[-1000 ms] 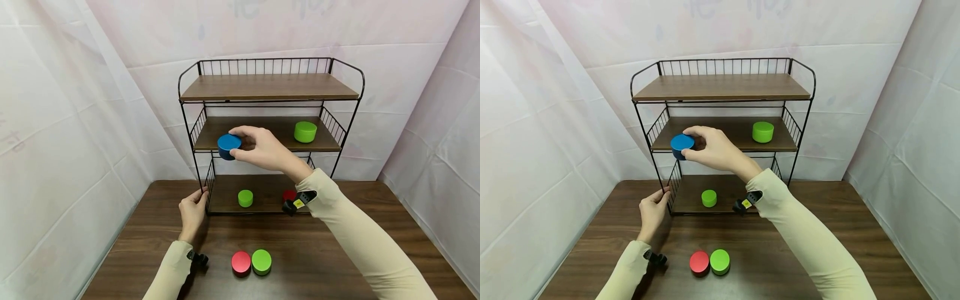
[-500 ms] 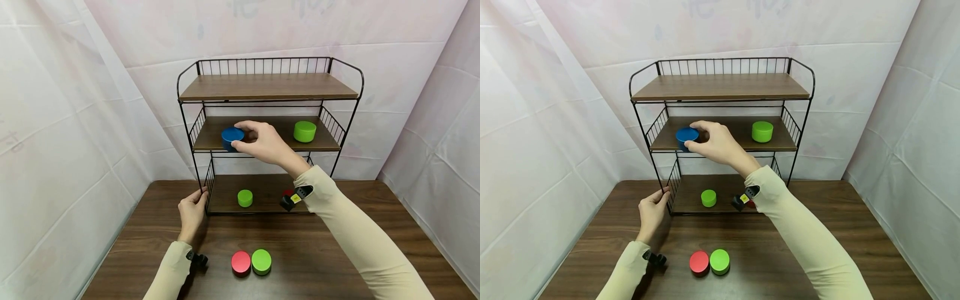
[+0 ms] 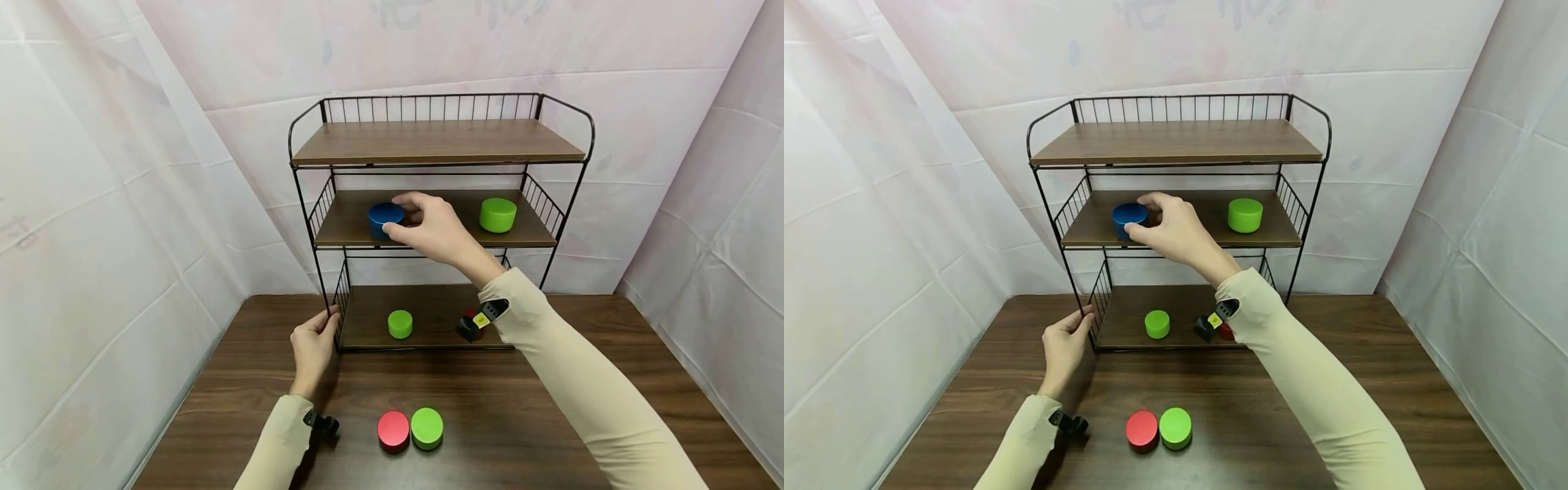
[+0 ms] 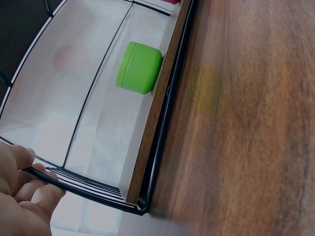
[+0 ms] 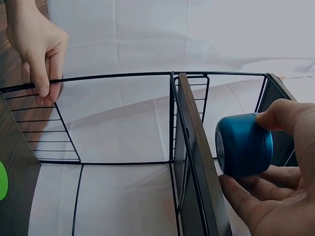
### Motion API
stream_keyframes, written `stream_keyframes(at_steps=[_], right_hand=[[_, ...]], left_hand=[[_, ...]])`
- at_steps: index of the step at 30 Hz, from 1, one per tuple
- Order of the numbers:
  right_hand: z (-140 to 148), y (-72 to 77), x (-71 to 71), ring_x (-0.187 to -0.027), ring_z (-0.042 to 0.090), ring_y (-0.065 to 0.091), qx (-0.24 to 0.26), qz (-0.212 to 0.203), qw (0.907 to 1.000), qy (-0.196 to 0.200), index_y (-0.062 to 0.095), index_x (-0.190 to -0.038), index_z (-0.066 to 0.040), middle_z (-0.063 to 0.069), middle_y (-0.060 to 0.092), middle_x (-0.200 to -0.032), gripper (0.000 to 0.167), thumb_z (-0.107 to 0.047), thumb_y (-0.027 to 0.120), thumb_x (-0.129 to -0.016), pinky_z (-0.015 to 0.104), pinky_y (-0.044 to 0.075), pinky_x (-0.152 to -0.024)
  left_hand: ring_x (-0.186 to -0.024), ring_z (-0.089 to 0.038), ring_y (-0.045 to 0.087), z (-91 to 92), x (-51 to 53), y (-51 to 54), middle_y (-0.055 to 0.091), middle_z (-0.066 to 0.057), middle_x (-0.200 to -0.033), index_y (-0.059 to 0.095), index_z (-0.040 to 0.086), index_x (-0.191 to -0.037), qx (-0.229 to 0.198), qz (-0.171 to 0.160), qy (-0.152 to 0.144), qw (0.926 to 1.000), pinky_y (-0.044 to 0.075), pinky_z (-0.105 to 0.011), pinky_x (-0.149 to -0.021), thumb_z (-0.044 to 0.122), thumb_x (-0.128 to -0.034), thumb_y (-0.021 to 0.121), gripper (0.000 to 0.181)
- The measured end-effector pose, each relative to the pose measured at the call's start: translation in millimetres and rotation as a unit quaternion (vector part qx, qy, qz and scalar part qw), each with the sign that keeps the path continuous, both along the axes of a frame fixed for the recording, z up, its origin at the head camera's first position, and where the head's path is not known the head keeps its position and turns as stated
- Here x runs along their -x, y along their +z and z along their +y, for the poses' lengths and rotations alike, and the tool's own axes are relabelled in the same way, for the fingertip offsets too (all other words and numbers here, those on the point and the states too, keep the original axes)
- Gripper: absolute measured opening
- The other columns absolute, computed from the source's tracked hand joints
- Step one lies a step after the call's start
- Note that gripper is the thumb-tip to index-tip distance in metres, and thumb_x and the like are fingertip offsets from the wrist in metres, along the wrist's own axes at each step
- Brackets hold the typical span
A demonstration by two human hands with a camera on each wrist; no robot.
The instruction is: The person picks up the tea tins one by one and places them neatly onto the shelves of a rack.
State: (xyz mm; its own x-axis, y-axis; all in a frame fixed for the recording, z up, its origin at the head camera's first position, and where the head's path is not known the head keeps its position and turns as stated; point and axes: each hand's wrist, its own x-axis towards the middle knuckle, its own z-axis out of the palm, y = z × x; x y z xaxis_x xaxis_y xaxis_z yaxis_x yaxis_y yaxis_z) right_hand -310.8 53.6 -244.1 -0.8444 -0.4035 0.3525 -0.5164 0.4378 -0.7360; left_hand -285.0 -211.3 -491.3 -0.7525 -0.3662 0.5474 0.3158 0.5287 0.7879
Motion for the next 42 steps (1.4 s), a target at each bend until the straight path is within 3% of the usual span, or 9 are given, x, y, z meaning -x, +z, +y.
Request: stream_keyframes(at_steps=[12,31,42], right_hand=[[1,0.8,7.5,-0.119,0.022,0.065,-0.02,-0.02,0.9989,-0.039,0.054,-0.149,-0.01,0.009,0.063,-0.141,0.06,-0.037,0.066,-0.097,0.041,0.057,-0.089],[-1,-1.3,18.9,-0.124,0.023,0.063,-0.014,-0.013,0.9987,-0.047,0.057,-0.147,-0.01,0.009,0.06,-0.147,0.06,-0.039,0.068,-0.096,0.042,0.055,-0.097],[-2,-3.7,19.1,-0.127,0.024,0.061,-0.021,-0.023,0.9984,-0.047,0.055,-0.148,-0.011,0.008,0.058,-0.149,0.061,-0.04,0.067,-0.096,0.044,0.054,-0.099]], left_hand=[[-0.093,-0.022,0.075,1.4,-0.1,-0.2,0.079,-0.011,-0.097,0.082,0.004,-0.105,-0.007,-0.002,0.0,1.0,0.044,-0.002,-0.07,0.006,-0.0905,0.078,0.015],[-0.096,-0.026,0.075,0.2,1.5,-1.7,0.079,-0.011,-0.097,0.082,0.004,-0.105,0.0,0.004,-0.002,1.0,0.043,0.0,-0.072,0.006,-0.0904,0.078,0.015],[-0.095,-0.015,0.074,0.8,0.3,-0.3,0.079,-0.012,-0.096,0.083,0.005,-0.104,-0.002,-0.001,0.0,1.0,0.044,-0.001,-0.073,0.008,-0.0904,0.079,0.014]])
